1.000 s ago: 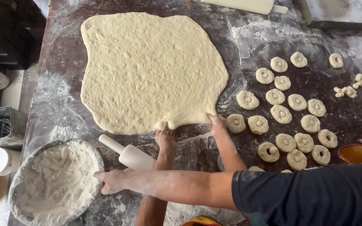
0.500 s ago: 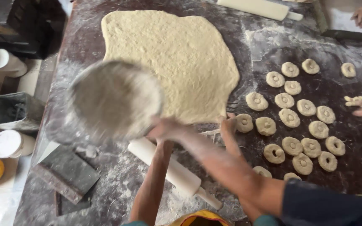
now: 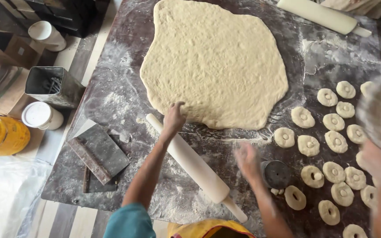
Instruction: The person rolls out a large piece of dough and then uses a circular cutter to punch out doughnut shapes.
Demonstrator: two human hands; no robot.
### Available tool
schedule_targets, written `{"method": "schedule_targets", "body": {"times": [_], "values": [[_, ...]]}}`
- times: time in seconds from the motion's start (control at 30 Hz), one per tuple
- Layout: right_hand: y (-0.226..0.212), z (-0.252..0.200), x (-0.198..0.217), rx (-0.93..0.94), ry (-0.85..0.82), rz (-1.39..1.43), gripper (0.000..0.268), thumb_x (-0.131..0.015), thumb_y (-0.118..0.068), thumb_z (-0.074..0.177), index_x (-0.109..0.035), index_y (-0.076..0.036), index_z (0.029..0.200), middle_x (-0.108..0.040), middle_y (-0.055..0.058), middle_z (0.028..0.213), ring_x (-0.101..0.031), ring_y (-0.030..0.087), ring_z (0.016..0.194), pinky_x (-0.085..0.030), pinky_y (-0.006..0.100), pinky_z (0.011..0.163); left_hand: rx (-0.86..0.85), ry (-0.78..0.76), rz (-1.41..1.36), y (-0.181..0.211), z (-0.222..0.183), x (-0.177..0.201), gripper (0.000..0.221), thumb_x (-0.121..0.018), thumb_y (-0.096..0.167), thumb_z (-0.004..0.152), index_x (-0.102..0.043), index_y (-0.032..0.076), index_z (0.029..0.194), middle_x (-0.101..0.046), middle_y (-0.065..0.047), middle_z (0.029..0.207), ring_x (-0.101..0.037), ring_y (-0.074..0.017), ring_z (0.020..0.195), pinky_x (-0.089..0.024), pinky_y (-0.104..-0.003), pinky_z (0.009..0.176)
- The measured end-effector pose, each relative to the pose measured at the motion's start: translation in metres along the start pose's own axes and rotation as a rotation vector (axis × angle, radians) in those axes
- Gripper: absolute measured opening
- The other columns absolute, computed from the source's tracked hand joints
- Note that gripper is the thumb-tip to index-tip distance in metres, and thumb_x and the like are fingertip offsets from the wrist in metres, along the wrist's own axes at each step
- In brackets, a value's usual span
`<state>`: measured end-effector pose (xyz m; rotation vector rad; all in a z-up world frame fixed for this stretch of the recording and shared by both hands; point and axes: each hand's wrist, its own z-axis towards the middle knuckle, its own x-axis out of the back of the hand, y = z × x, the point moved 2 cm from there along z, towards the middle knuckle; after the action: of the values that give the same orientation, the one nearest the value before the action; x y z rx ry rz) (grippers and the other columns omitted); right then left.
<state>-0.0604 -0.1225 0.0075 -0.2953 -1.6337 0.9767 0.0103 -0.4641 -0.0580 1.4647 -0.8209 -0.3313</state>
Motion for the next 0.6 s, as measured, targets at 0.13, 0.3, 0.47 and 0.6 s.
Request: {"method": "schedule_targets", "body": {"times": [0.13,0.3,0.47,0.6], "values": [[-0.016,-0.082,-0.025,-0.078,-0.443,-0.017,0.070,-0.067,-0.040,0.086,-0.051,-0.005,0.145,-0.049,0.021,0.152,-0.052,0.035,0.135,-0.046,0.057,0.110,-0.328,-0.286,0.785,0.006,0.025,0.016,0.058,-0.078,0.020,0.081,-0.062,0.021,0.136,-0.058,-0.012,0.133,-0.056,-0.0273,0.109,-0.051,-0.040,0.093],[-0.014,-0.129,-0.056,0.110,-0.599,-0.258,0.119,-0.086,-0.054,0.075,-0.016,-0.002,0.157,-0.031,0.021,0.159,-0.033,0.038,0.145,-0.022,0.059,0.119,-0.563,-0.486,0.997,0.006,0.045,0.042,0.044,-0.078,0.033,0.084,-0.067,0.021,0.124,-0.063,-0.008,0.119,-0.056,-0.0255,0.109,-0.046,-0.041,0.101],[0.013,-0.141,-0.057,0.071,-0.581,-0.253,0.116,-0.084,-0.048,0.077,-0.014,-0.008,0.160,-0.037,0.019,0.158,-0.041,0.034,0.143,-0.028,0.058,0.119,-0.752,-0.521,1.047,-0.027,0.076,0.093,0.025,-0.062,0.024,0.098,-0.071,0.024,0.121,-0.067,0.000,0.122,-0.060,-0.0217,0.117,-0.046,-0.040,0.107],[0.072,-0.175,-0.049,-0.095,-0.612,-0.283,0.116,-0.089,-0.043,0.074,-0.021,-0.011,0.161,-0.032,0.018,0.158,-0.038,0.035,0.143,-0.031,0.057,0.116,-0.830,-0.444,1.133,-0.038,0.066,0.136,0.037,-0.064,0.022,0.088,-0.071,0.026,0.124,-0.068,0.001,0.124,-0.060,-0.0206,0.116,-0.048,-0.037,0.106]]}}
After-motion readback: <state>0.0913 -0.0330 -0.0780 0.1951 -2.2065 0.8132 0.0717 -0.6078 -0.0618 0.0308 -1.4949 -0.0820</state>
